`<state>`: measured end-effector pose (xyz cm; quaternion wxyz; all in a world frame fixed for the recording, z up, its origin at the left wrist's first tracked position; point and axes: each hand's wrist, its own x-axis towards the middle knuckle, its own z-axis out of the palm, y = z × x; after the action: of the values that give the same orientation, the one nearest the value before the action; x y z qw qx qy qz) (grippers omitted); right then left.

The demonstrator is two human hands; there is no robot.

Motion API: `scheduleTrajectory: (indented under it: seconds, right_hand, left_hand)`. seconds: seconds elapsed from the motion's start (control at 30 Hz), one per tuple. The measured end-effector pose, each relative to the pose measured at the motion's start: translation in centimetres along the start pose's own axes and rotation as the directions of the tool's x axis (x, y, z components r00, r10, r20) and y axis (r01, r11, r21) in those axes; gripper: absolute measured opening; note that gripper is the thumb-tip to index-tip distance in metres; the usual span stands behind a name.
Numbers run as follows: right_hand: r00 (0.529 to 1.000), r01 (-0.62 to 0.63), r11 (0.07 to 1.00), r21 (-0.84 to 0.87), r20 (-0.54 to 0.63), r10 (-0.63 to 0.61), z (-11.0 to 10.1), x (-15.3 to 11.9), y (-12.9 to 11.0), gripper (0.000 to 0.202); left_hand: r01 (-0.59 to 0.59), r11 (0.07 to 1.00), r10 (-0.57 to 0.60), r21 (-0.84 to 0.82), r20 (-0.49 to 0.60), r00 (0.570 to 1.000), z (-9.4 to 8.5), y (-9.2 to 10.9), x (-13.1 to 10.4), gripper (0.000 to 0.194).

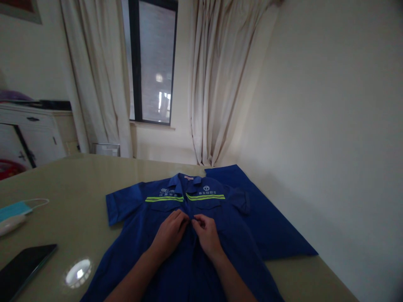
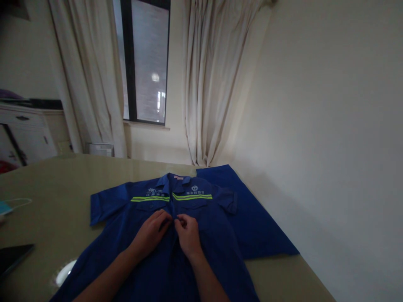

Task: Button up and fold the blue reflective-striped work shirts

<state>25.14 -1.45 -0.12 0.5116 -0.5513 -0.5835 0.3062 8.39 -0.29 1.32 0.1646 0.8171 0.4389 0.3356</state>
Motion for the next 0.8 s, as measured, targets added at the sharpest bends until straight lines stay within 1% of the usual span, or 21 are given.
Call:
scheduleTrajectory:
  seconds: [0.07, 0.23, 0.3, 0.4, 0.5, 0.53, 0.6, 0.7, 0.8]
  right_hand:
    - [1.000, 0.008, 1.000, -0.018, 0.010, -0.008, 0.0, -0.2, -0.3, 0.033]
    - [0.998, 0.058, 0.985, -0.164, -0.013, -0.061, 0.2, -0.8, -1.2, 0.028]
    - [0.998, 0.062, 0.982, -0.179, 0.005, -0.063, 0.2, -0.9, -1.4, 0.027]
    - [0.997, 0.032, 0.995, -0.090, 0.067, -0.026, 0.0, -0.8, -1.5, 0.030]
    - [0.985, -0.052, 0.997, 0.053, 0.170, 0.043, -0.1, -0.5, -1.3, 0.050]
    - [0.979, -0.080, 0.993, 0.085, 0.196, 0.062, -0.1, -0.5, -1.2, 0.053]
    - [0.975, -0.097, 0.989, 0.111, 0.211, 0.072, 0.0, -0.4, -1.0, 0.047]
    - [0.982, -0.046, 0.994, 0.095, 0.185, 0.027, 0.1, -0.4, -0.8, 0.027]
    - [0.990, 0.011, 0.998, 0.059, 0.137, -0.019, 0.1, -0.4, -1.0, 0.016]
  left_hand:
    - [-0.004, 1.000, 0.004, 0.005, -0.008, 1.000, 0.0, 0.0, 0.0, 0.015]
    - [-0.005, 1.000, 0.005, 0.011, -0.013, 1.000, 0.0, -0.1, 0.0, 0.016]
    - [-0.016, 1.000, 0.016, 0.020, -0.024, 1.000, 0.0, -0.1, 0.0, 0.016]
    - [-0.025, 0.999, 0.027, 0.043, -0.047, 0.998, 0.1, 0.0, 0.1, 0.018]
    - [0.007, 1.000, -0.005, 0.030, -0.051, 0.999, 0.2, 0.3, 0.1, 0.023]
    - [0.026, 1.000, -0.026, 0.010, -0.047, 0.999, 0.2, 0.3, 0.1, 0.025]
    - [0.059, 0.997, -0.061, -0.048, -0.037, 0.997, 0.3, 0.4, 0.1, 0.026]
    - [0.095, 0.987, -0.101, -0.126, -0.044, 0.994, 0.2, 0.4, 0.1, 0.023]
    - [0.134, 0.966, -0.150, -0.219, -0.056, 0.987, 0.3, 0.4, 0.1, 0.022]
